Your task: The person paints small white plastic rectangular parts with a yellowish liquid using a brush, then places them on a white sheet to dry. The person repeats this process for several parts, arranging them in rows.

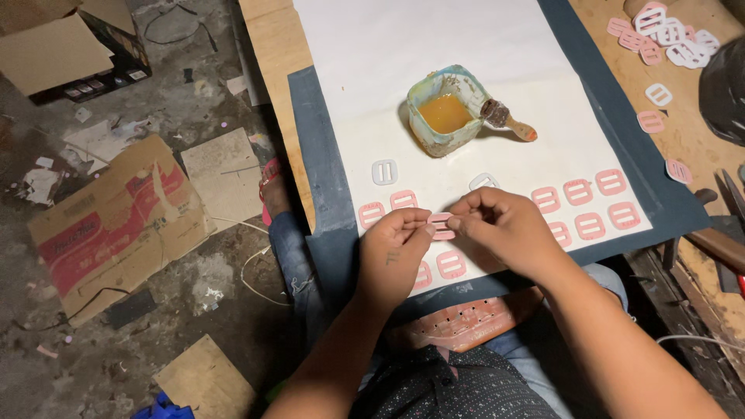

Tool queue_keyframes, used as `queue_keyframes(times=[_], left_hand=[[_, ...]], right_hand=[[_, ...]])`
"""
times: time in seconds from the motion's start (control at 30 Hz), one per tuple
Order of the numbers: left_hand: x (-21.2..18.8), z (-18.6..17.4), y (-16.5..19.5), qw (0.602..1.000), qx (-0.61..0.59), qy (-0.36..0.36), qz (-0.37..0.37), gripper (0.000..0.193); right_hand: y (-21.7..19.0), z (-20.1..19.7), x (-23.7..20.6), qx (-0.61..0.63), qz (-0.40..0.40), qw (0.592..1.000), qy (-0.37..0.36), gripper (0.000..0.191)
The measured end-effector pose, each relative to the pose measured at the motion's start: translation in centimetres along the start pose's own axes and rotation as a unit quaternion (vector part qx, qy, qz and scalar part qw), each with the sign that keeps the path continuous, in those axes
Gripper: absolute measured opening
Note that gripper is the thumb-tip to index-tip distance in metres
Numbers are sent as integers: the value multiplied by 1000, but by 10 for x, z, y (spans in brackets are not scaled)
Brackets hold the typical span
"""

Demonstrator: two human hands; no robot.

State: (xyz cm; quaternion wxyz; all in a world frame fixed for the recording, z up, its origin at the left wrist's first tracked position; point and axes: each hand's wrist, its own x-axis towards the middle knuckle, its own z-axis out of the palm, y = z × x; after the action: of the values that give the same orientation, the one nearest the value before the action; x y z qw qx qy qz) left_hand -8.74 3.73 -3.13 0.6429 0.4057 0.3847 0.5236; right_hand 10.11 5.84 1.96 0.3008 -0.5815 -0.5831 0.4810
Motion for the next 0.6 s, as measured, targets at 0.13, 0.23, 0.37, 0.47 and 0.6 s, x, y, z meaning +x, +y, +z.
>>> queue_keyframes(times=[0.13,0.23,0.37,0.47,0.6], left_hand=[[2,-3,15,957,267,69,93,25],[3,-5,21,883,418,102,186,28],[6,-7,19,879,435,89,174,32],[7,-9,13,877,436,91,180,32],[6,-11,10,876,437,90,184,32]], right_hand=[[-2,-6,21,70,25,997,-14,19],[-7,-9,37,24,41,999,14,16],[-16,-6,50,-86,0,996,35,13],[-20,-1,52,-95,31,994,38,15],[-23,2,53,-111,73,990,39,16]])
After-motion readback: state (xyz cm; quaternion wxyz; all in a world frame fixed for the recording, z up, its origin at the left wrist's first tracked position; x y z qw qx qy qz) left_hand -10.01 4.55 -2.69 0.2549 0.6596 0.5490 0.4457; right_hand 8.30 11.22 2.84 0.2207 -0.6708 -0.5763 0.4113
